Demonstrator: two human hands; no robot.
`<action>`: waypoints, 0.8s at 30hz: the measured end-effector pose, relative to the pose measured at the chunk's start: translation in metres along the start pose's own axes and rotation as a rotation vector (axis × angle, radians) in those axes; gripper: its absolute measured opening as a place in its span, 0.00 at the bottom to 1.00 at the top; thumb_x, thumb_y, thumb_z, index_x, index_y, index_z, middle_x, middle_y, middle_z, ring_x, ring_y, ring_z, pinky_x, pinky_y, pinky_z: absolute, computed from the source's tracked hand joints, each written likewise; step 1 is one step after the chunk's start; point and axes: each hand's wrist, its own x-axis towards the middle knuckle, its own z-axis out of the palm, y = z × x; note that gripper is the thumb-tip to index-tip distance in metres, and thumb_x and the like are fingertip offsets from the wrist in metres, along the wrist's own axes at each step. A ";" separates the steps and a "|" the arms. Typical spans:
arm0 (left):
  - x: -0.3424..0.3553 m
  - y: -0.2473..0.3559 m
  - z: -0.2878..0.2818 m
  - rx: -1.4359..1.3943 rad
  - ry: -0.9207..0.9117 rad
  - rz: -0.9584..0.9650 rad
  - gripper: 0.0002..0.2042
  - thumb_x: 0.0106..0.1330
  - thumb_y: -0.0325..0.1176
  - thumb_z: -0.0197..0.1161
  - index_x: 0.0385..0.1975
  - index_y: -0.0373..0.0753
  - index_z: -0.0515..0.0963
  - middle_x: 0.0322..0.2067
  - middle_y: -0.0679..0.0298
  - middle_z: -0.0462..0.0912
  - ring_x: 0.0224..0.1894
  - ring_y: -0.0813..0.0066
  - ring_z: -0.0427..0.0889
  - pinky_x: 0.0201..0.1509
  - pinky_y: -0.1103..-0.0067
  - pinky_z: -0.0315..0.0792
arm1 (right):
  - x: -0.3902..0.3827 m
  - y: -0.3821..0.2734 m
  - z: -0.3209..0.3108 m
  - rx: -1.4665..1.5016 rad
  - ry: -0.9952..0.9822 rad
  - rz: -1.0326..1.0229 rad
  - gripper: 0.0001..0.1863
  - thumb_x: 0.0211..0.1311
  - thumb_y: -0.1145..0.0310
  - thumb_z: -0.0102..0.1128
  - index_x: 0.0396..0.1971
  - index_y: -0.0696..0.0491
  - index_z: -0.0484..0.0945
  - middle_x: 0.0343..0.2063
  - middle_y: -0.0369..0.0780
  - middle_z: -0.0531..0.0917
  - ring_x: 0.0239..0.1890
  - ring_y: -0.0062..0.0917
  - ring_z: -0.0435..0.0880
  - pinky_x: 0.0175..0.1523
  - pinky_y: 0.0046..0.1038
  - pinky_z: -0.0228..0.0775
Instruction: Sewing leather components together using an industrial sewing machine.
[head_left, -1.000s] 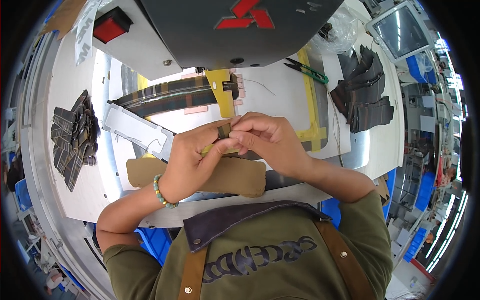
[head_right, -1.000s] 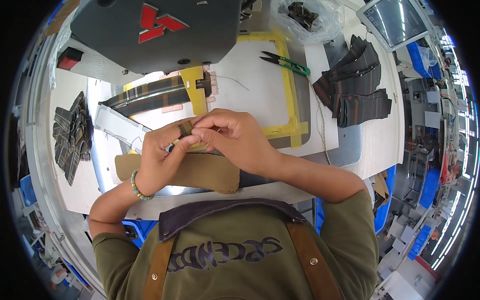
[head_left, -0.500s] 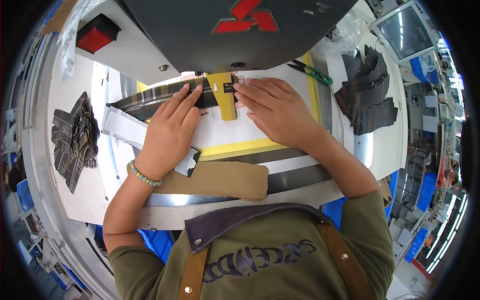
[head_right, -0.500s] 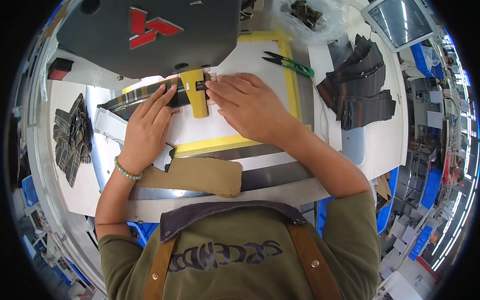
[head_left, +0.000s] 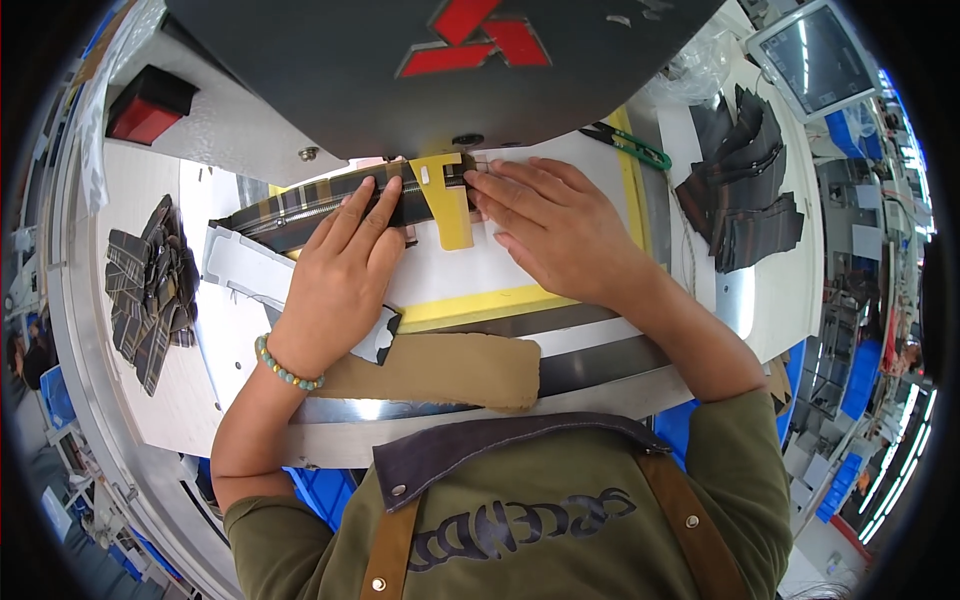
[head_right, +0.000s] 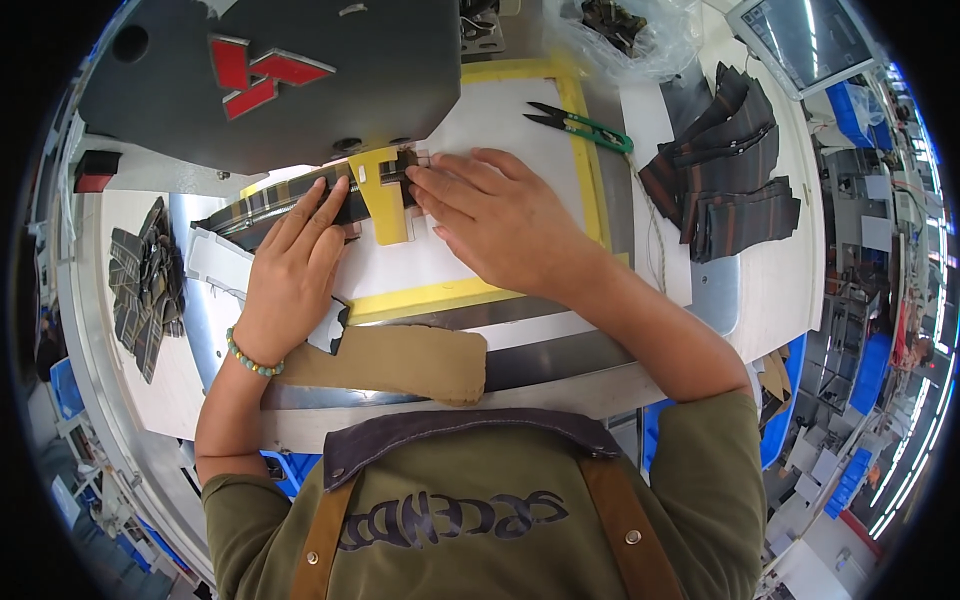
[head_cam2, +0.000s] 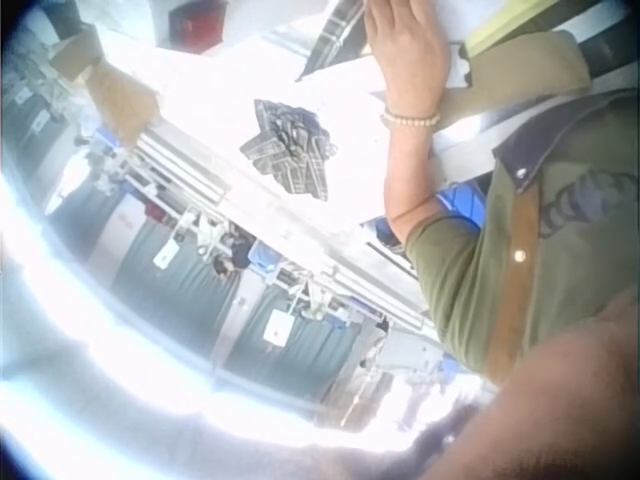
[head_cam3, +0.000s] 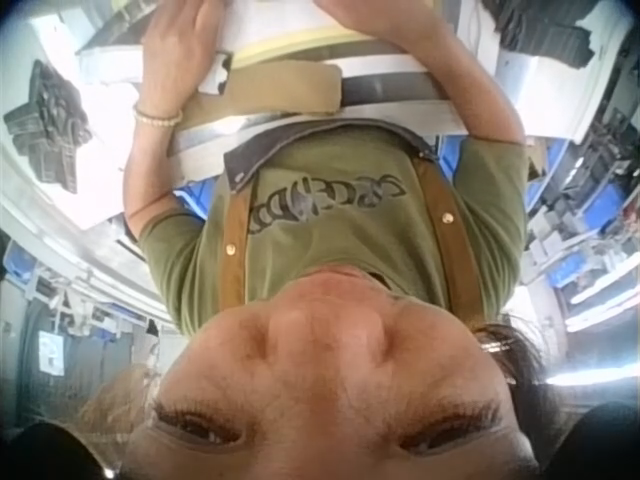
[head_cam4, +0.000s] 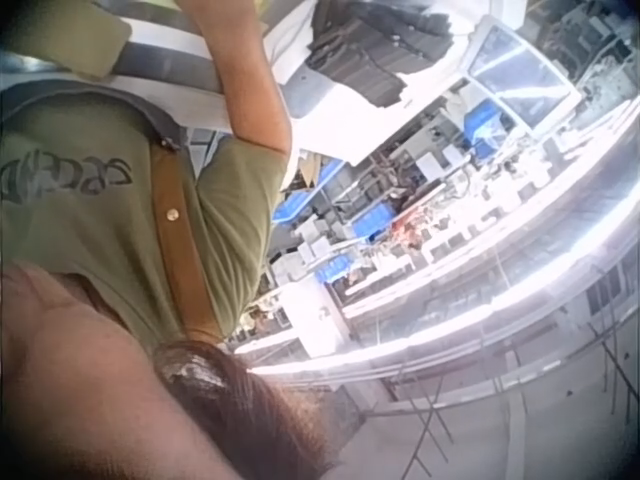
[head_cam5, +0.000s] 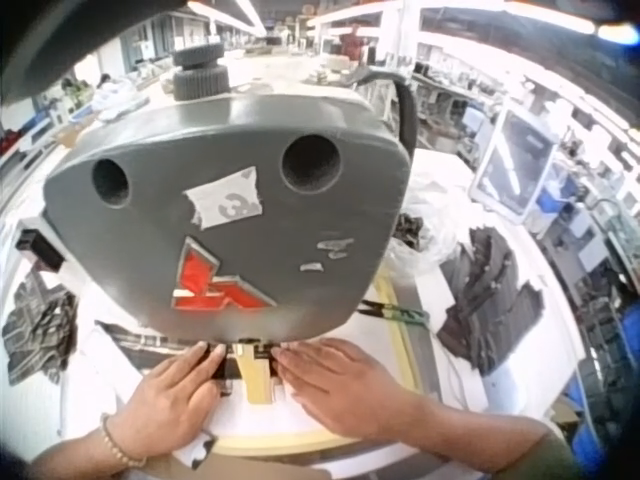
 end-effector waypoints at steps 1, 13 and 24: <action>0.000 0.000 0.000 0.000 0.002 -0.001 0.03 0.69 0.23 0.66 0.39 0.34 0.79 0.70 0.48 0.81 0.73 0.47 0.78 0.69 0.59 0.77 | 0.000 0.000 0.000 -0.002 0.000 -0.002 0.23 0.68 0.61 0.70 0.59 0.54 0.85 0.68 0.36 0.83 0.71 0.29 0.78 0.75 0.41 0.69; -0.002 -0.001 0.002 0.007 0.025 0.019 0.05 0.68 0.23 0.67 0.39 0.34 0.79 0.70 0.49 0.81 0.72 0.47 0.79 0.69 0.59 0.77 | 0.002 -0.001 -0.002 0.015 0.012 0.009 0.22 0.66 0.64 0.72 0.58 0.54 0.85 0.66 0.36 0.83 0.70 0.29 0.78 0.75 0.41 0.70; 0.000 0.015 -0.043 -0.695 -0.019 -0.251 0.23 0.68 0.16 0.61 0.63 0.33 0.83 0.34 0.54 0.87 0.38 0.59 0.86 0.47 0.70 0.80 | 0.001 -0.009 -0.038 0.112 0.346 -0.274 0.19 0.61 0.70 0.72 0.53 0.55 0.87 0.49 0.38 0.89 0.49 0.32 0.89 0.53 0.37 0.84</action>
